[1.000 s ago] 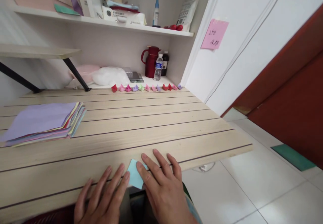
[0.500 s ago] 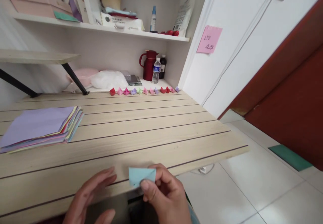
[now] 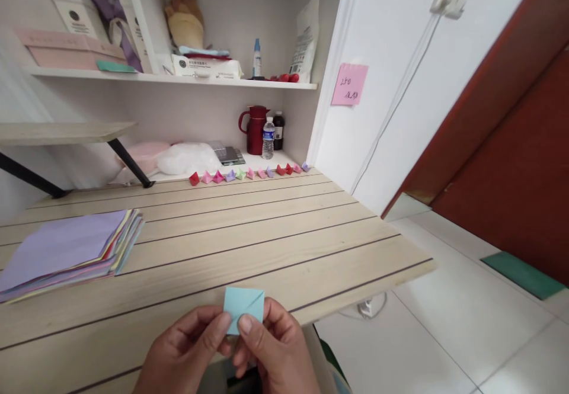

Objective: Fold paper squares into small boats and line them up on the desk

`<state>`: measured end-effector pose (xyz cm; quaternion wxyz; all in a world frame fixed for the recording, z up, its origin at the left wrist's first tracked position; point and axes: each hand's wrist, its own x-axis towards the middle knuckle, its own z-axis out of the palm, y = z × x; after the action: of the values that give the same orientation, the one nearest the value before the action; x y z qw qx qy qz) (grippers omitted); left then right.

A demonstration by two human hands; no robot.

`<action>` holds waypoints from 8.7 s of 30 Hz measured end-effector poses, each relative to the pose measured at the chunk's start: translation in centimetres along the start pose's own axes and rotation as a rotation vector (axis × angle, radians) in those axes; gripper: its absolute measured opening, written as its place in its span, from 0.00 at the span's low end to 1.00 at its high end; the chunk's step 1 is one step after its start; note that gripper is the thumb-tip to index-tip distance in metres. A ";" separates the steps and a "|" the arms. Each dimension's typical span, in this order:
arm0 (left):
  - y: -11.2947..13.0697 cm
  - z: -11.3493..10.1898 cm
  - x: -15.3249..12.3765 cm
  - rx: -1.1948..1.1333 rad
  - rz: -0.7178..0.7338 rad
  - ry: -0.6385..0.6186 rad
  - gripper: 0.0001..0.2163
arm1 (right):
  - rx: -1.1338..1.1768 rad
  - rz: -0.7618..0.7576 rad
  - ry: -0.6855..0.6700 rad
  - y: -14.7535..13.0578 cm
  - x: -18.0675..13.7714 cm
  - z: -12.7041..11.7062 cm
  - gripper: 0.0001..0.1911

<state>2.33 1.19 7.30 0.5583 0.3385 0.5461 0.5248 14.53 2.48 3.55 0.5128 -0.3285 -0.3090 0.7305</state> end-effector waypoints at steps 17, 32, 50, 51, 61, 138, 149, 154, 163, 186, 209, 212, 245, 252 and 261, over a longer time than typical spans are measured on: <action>4.0 -1.5 6.3 1.312 0.373 -0.308 0.09 | -1.640 -0.855 -0.467 -5.1 0.4 -4.2 0.27; -1.6 -4.8 2.6 1.447 1.293 0.176 0.14 | -1.843 -0.801 -0.322 -2.6 0.8 -3.8 0.26; -6.0 -7.6 1.0 1.579 1.437 0.083 0.17 | -1.672 -0.771 -0.347 -1.7 -0.1 -3.8 0.17; -6.1 -7.6 0.9 1.561 1.431 0.082 0.17 | -1.643 -0.759 -0.356 -1.8 -0.1 -3.8 0.16; -5.1 -7.1 0.4 1.313 1.167 0.017 0.12 | -1.470 -0.697 -0.227 -1.4 -0.4 -2.8 0.06; -8.1 -5.9 -1.7 1.556 1.097 0.266 0.28 | -2.016 -1.070 -0.226 1.8 -1.1 -6.6 0.30; -9.5 -4.8 0.2 1.285 1.246 0.436 0.10 | -1.721 -1.118 -0.101 2.4 -0.4 -5.5 0.19; -8.7 -4.5 0.5 1.165 1.230 0.368 0.05 | -1.563 -1.155 -0.204 1.5 0.0 -5.0 0.15; -7.3 -6.5 0.7 1.302 1.338 0.148 0.14 | -1.351 -1.165 -0.297 0.6 -0.8 -4.3 0.09; 3.6 -2.5 14.9 0.230 0.377 0.072 0.38 | -0.725 -0.047 -0.249 -8.4 18.7 3.2 0.11; 3.6 -2.6 14.7 0.331 0.285 0.033 0.14 | -0.742 -0.310 -0.181 -7.2 18.9 2.4 0.13; 3.9 -2.6 14.5 0.322 0.311 0.006 0.14 | -0.696 -0.330 -0.164 -7.2 18.7 2.6 0.14; 3.3 -2.3 14.4 0.136 0.472 0.252 0.14 | -0.112 -0.002 -0.286 -4.1 19.1 3.6 0.22; 3.2 -2.4 14.3 0.117 0.481 0.164 0.17 | -0.129 0.013 -0.336 -4.6 19.7 3.2 0.21; 3.2 -3.0 15.3 0.019 0.456 0.112 0.23 | -0.167 0.074 -0.386 -5.0 19.6 2.9 0.21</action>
<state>-3.54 15.94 5.93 0.3912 0.4286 0.4904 0.6502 9.89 22.25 6.07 0.3879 -0.2350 -0.4489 0.7699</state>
